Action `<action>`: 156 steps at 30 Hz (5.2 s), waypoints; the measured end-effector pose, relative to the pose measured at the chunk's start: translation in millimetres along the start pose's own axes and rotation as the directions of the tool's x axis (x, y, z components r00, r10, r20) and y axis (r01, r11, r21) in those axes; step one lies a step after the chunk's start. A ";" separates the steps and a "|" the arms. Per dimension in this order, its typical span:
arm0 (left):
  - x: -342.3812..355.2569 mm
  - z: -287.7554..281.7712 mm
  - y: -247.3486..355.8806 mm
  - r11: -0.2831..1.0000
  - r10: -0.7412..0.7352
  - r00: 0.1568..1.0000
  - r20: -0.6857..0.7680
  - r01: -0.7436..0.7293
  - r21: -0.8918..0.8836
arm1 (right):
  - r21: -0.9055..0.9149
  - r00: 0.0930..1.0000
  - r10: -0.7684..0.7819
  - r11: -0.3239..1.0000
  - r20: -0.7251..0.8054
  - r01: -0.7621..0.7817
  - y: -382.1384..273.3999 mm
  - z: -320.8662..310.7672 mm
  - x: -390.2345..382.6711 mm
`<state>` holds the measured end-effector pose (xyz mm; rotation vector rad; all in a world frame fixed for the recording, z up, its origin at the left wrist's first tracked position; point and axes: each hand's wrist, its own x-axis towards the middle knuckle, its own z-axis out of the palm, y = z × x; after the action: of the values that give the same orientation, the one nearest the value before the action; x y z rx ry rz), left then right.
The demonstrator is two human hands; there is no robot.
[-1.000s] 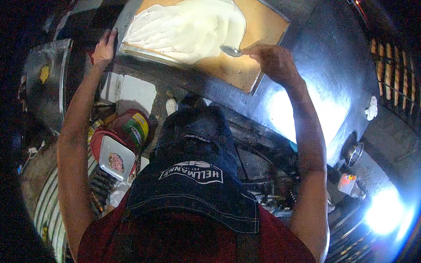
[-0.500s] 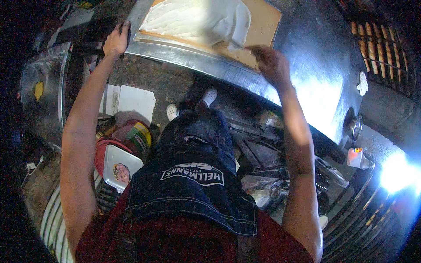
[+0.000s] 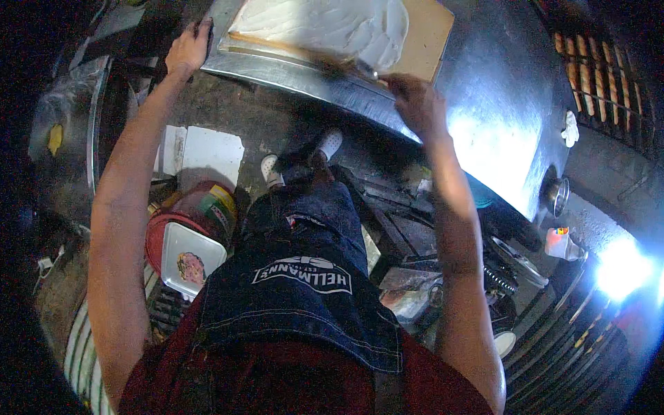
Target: Spreading a white creamy topping or icing onto a rectangular cake layer using a spoon.
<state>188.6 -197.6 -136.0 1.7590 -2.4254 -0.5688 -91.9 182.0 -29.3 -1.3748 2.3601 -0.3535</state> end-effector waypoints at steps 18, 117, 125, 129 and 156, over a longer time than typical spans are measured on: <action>-8.4 -9.7 9.9 1.000 -0.009 0.999 0.034 0.008 0.012 | 0.302 0.915 0.347 0.912 -0.206 -0.278 -126.9 68.2 -13.0; -133.5 61.9 177.2 0.765 0.406 0.914 -0.011 -0.346 -0.543 | 0.537 0.813 0.489 0.799 -0.316 -0.272 153.7 -41.8 -59.7; -148.7 32.4 100.6 0.969 0.248 0.895 -0.371 -0.232 0.089 | 0.177 0.937 0.085 0.984 -0.339 -0.025 109.1 -68.3 27.3; -122.4 28.6 85.2 0.991 0.118 0.903 -0.413 -0.080 0.109 | 0.042 0.956 0.104 0.995 -0.273 -0.096 95.1 -57.2 56.0; -111.4 46.6 94.0 0.993 0.094 0.863 -0.496 -0.118 -0.016 | -0.105 0.998 0.062 0.993 0.007 -0.061 16.9 -21.2 83.8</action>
<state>127.7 -57.4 -130.6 1.5055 -2.1072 -0.1302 -151.9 117.7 -33.8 -1.3425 2.4376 -0.2077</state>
